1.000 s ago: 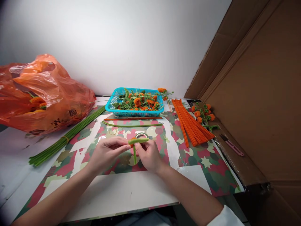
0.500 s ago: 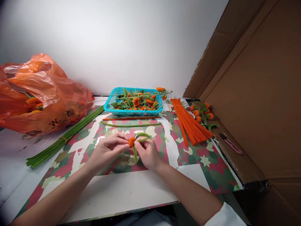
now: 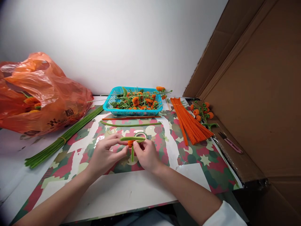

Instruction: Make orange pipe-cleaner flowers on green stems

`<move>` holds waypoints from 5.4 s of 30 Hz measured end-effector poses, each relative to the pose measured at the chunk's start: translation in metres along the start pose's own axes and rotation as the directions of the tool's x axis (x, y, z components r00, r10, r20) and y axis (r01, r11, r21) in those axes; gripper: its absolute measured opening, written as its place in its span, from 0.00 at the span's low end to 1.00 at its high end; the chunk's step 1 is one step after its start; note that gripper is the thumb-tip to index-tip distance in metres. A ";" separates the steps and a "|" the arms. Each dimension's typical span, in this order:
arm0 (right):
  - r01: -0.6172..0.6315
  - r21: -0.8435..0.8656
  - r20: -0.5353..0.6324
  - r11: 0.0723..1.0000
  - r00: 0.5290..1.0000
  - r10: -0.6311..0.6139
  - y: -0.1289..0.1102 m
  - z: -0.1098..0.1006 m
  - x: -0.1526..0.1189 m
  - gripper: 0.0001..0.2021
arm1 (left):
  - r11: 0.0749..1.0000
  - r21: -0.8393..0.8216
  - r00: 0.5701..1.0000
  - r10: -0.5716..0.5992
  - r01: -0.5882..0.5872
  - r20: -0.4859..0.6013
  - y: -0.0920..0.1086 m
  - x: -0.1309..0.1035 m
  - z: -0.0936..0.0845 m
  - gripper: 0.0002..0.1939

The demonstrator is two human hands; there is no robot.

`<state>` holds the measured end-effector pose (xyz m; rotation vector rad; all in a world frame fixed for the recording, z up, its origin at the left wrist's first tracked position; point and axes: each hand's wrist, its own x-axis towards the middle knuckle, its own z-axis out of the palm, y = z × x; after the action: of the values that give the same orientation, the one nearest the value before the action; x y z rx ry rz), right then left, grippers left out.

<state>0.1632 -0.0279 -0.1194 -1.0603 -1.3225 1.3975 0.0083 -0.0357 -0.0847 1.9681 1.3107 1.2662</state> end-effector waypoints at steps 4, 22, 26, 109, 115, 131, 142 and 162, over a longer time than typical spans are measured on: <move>0.005 -0.015 -0.010 1.000 1.000 -0.005 0.001 -0.001 0.000 0.14 | 1.000 -0.018 1.000 -0.004 0.003 -0.022 -0.001 0.000 0.001 0.06; 0.114 -0.194 0.024 0.974 0.993 -0.112 -0.009 -0.004 -0.001 0.14 | 0.834 -0.393 0.919 -0.317 0.388 0.234 -0.005 -0.001 0.003 0.17; 0.202 -0.283 0.107 0.938 0.978 -0.178 -0.019 -0.006 -0.005 0.12 | 0.691 -0.504 0.853 -0.368 0.517 0.370 -0.010 -0.001 0.002 0.15; 0.479 -0.220 0.114 0.850 0.878 -0.465 -0.019 -0.004 -0.011 0.06 | 0.646 -0.509 0.820 -0.400 0.569 0.409 -0.007 0.005 -0.003 0.12; 0.489 -0.249 0.087 0.836 0.871 -0.484 -0.018 -0.003 -0.011 0.07 | 0.722 -0.499 0.871 -0.323 0.480 0.370 -0.004 0.003 -0.003 0.09; 0.456 -0.309 -0.063 0.835 0.866 -0.496 -0.025 -0.002 -0.013 0.08 | 0.698 -0.578 0.906 -0.311 0.423 0.287 -0.002 0.000 0.001 0.09; 0.485 -0.457 -0.098 0.745 0.805 -0.585 -0.016 0.000 -0.012 0.07 | 0.709 -0.599 0.919 -0.369 0.373 0.135 -0.002 -0.006 0.008 0.10; 0.473 -0.335 -0.151 0.815 0.827 -0.542 -0.014 0.007 -0.008 0.05 | 0.742 -0.591 0.930 -0.365 0.317 0.040 -0.002 -0.011 0.016 0.07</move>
<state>0.1588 -0.0373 -0.1047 -0.9221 -1.5112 0.6639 0.0202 -0.0422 -0.0990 1.1878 1.0673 1.3602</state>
